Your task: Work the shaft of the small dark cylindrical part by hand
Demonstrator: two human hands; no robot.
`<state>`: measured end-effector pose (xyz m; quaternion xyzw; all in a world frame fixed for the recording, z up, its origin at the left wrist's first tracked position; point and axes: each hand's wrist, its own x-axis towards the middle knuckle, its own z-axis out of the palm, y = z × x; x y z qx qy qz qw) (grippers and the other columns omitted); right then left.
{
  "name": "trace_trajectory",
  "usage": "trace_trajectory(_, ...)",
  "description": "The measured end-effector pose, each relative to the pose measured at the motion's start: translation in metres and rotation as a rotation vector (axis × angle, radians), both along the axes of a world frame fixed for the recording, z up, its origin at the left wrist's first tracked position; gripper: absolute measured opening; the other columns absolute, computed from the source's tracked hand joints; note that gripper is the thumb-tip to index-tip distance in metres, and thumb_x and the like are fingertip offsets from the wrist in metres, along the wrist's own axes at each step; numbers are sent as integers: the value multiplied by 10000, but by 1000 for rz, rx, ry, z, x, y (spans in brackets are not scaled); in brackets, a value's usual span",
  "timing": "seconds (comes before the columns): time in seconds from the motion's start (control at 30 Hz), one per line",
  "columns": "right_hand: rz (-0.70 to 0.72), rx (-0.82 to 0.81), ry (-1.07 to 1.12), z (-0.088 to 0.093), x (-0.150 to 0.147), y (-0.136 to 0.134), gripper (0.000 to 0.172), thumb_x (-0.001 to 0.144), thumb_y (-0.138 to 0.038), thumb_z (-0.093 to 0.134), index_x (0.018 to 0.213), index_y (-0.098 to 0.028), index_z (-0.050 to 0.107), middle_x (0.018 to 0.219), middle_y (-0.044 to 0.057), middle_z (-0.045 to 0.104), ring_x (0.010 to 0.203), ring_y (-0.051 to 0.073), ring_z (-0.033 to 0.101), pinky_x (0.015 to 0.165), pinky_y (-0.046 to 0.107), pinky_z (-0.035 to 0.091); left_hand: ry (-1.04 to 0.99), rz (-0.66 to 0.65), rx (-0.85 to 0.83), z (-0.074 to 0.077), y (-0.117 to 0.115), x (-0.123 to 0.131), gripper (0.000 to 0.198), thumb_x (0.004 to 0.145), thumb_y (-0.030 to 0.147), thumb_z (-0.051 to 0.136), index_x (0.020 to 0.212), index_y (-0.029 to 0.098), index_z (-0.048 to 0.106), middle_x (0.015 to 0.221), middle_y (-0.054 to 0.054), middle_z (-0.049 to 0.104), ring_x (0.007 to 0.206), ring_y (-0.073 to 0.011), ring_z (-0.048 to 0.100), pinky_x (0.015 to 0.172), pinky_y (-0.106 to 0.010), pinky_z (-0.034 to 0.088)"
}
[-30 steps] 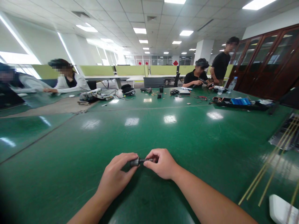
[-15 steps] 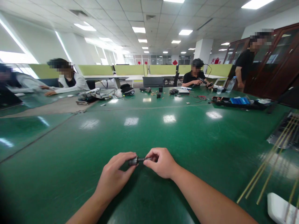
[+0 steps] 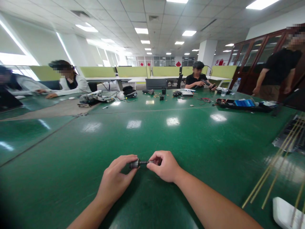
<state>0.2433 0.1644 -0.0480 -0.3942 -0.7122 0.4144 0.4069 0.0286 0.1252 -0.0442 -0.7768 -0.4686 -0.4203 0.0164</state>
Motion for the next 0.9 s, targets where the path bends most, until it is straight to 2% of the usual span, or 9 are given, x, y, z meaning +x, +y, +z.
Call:
trace_trajectory(0.23,-10,-6,-3,-1,1,1,107,755,-267,721,759,-163,697,621,-3,616,558,118,529,543,231,408,-22,47,-14,0,1,-1,217,867,173,609,1052,283,630,1076,8,677,996,-196,643,879,-364,510)
trace_trajectory(0.5,-7,-8,-1,-1,0,1,98,753,-256,716,750,-163,686,614,-5,611,555,119,528,537,233,401,-41,34,-3,-1,2,-3,192,877,187,600,1050,260,640,1070,-23,679,998,-205,645,893,-362,513)
trace_trajectory(0.63,-6,-14,18,-2,0,1,103,749,-261,719,745,-165,680,612,-8,606,550,115,518,534,231,395,-50,36,-2,0,1,-4,197,876,181,604,1048,269,639,1075,-6,677,1008,-196,643,907,-355,508)
trace_trajectory(0.73,31,-67,121,-3,3,3,134,729,-285,725,729,-164,666,587,-13,591,523,108,497,515,228,373,-65,43,-14,1,1,-4,211,875,180,614,1057,285,633,1084,15,675,1011,-183,641,916,-346,502)
trace_trajectory(0.83,100,-203,320,-4,8,8,215,721,-354,714,688,-158,633,558,-10,590,445,92,454,456,222,322,-80,46,-8,1,2,-5,220,874,186,625,1066,293,632,1078,23,676,1004,-178,643,925,-342,496)
trace_trajectory(0.9,95,-287,434,-6,9,11,279,739,-413,681,654,-157,612,529,-4,580,393,81,400,408,221,257,-90,54,-5,1,2,-5,212,872,198,634,1064,289,635,1070,19,678,997,-183,645,925,-344,495)
